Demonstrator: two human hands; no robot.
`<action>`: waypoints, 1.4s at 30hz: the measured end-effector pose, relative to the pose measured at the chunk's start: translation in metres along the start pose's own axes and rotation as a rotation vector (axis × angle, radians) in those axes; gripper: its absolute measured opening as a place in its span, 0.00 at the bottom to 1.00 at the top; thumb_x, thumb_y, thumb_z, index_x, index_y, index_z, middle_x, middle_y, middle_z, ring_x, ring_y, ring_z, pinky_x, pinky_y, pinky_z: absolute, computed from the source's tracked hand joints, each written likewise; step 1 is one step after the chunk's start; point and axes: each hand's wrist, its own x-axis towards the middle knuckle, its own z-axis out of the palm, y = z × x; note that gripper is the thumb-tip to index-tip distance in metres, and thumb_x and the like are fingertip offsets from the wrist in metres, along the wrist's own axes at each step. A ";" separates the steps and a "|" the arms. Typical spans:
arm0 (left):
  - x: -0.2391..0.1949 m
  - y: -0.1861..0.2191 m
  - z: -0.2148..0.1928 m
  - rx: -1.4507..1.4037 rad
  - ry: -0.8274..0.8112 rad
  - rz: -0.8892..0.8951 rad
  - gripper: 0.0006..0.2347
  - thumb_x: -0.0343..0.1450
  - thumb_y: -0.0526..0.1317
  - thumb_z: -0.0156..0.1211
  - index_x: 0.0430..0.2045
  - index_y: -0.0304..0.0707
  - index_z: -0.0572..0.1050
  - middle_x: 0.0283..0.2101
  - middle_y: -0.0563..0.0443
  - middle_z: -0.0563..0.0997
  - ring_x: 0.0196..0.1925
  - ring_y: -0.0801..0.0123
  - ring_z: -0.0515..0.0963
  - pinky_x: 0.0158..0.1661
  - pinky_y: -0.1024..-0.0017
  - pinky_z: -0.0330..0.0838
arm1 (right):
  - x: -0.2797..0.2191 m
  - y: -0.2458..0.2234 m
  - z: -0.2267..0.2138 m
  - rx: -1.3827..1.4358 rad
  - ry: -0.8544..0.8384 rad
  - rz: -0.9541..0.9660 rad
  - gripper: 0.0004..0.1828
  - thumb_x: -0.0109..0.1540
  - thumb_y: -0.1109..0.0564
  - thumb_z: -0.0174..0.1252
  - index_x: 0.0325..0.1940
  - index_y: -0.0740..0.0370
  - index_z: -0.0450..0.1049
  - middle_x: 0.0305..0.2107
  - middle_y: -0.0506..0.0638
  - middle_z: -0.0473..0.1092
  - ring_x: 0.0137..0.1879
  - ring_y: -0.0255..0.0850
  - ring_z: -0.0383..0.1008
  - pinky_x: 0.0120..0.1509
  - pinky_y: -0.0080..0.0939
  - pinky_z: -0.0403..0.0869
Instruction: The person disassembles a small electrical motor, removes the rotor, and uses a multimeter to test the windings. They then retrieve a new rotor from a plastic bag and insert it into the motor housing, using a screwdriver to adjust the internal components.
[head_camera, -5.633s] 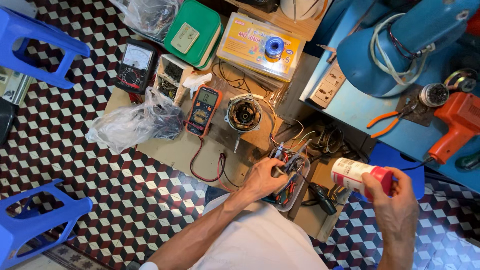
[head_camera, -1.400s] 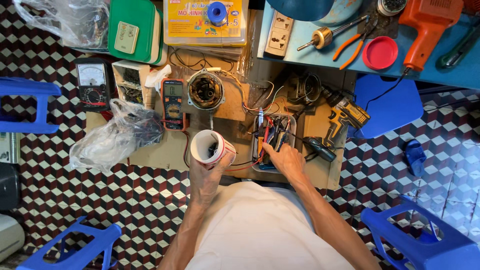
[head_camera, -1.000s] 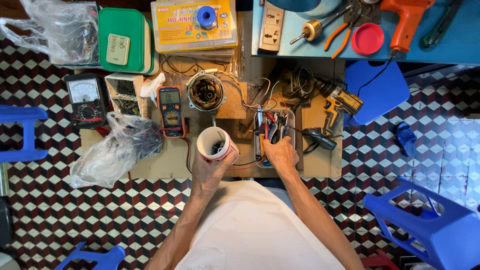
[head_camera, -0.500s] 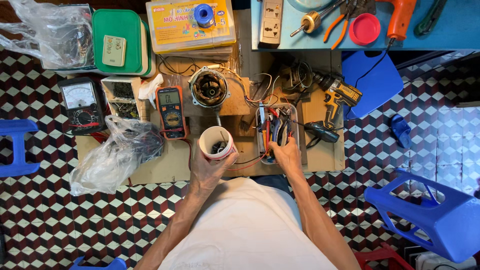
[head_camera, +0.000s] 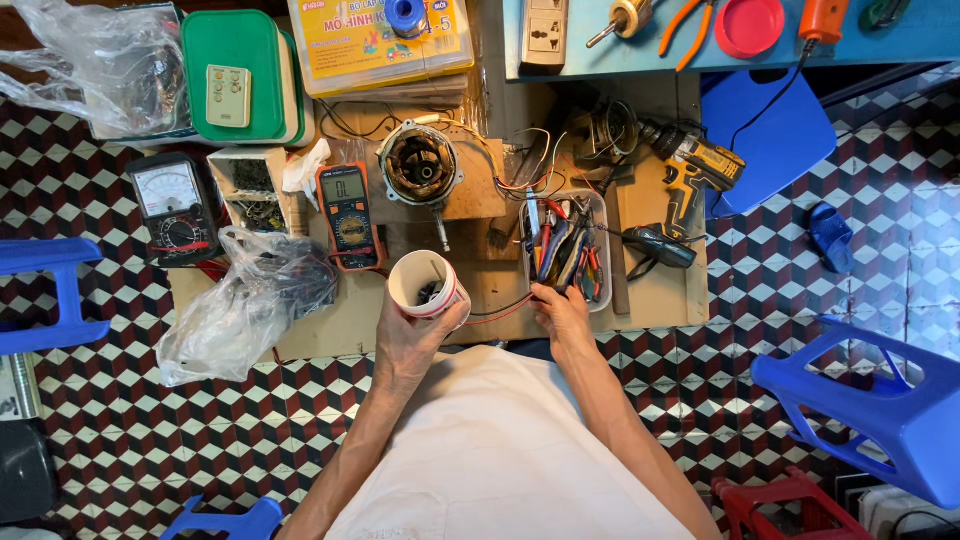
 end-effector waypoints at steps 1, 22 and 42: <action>-0.001 -0.001 -0.001 0.006 0.001 -0.011 0.28 0.64 0.42 0.74 0.54 0.32 0.65 0.48 0.48 0.79 0.51 0.72 0.80 0.53 0.71 0.77 | 0.002 0.004 0.002 -0.078 0.028 -0.018 0.17 0.56 0.56 0.69 0.46 0.57 0.72 0.33 0.46 0.75 0.32 0.35 0.74 0.34 0.35 0.67; -0.010 0.008 -0.002 0.250 0.023 0.005 0.29 0.63 0.41 0.76 0.54 0.30 0.66 0.50 0.46 0.80 0.50 0.70 0.81 0.50 0.73 0.77 | -0.079 -0.016 -0.005 0.163 -0.282 0.199 0.07 0.63 0.61 0.59 0.42 0.68 0.74 0.28 0.51 0.75 0.32 0.37 0.76 0.34 0.35 0.74; -0.012 0.028 -0.002 0.341 0.065 0.074 0.28 0.62 0.41 0.76 0.52 0.32 0.68 0.47 0.48 0.82 0.48 0.70 0.82 0.48 0.73 0.78 | 0.007 -0.062 0.018 -1.037 0.417 -0.431 0.37 0.59 0.37 0.68 0.55 0.72 0.69 0.52 0.70 0.69 0.60 0.63 0.68 0.62 0.59 0.66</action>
